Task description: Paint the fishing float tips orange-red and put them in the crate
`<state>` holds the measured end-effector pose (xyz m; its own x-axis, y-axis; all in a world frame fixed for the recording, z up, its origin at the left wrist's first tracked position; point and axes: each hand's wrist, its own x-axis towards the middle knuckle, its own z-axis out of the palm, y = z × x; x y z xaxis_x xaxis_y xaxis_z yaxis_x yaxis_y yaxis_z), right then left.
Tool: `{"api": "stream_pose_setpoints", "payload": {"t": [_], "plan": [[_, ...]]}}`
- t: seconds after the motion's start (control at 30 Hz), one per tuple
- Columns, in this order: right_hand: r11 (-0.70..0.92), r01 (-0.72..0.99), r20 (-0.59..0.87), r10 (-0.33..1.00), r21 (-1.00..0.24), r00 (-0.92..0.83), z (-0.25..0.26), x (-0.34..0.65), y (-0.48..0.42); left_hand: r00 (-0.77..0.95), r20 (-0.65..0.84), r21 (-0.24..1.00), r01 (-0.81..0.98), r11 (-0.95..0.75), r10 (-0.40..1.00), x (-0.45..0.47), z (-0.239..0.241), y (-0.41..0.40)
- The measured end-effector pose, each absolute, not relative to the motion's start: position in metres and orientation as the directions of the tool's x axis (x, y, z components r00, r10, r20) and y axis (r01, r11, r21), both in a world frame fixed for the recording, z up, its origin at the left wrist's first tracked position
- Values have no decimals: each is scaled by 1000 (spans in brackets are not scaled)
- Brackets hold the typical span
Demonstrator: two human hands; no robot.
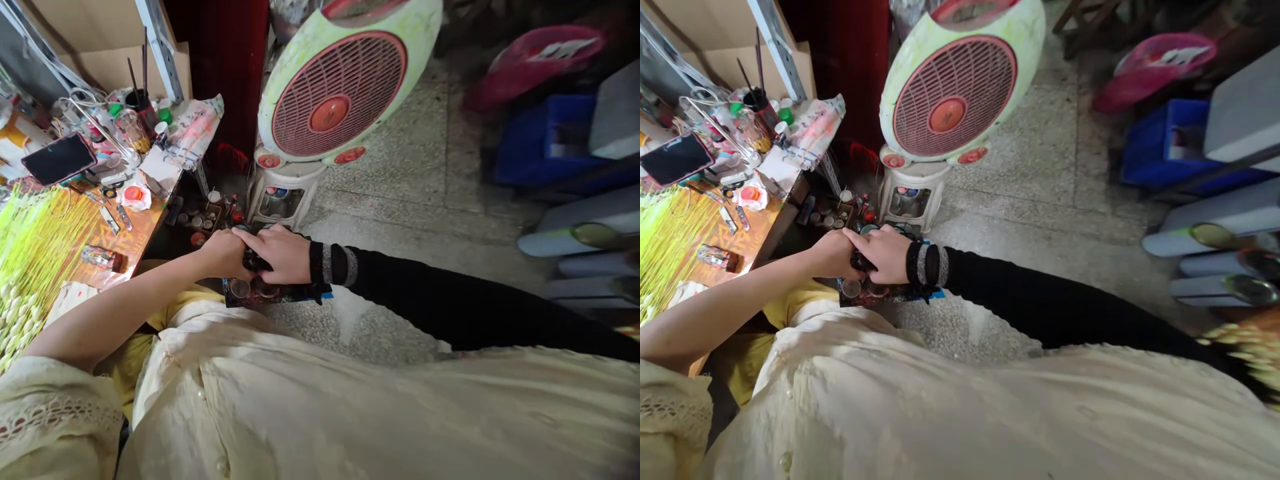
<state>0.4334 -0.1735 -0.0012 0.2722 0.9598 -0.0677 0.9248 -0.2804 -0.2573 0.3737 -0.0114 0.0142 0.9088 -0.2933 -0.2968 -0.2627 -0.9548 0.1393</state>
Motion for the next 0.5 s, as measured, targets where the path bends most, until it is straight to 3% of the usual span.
{"api": "stream_pose_setpoints", "payload": {"t": [0.2,0.5], "plan": [[-306,865,-81,951,-398,300,-19,437,-176,875,-361,109,-304,-946,-323,380,11,-19],[-413,794,-171,910,-446,377,-53,439,-183,781,-508,135,-342,-930,-362,394,6,-28]]}}
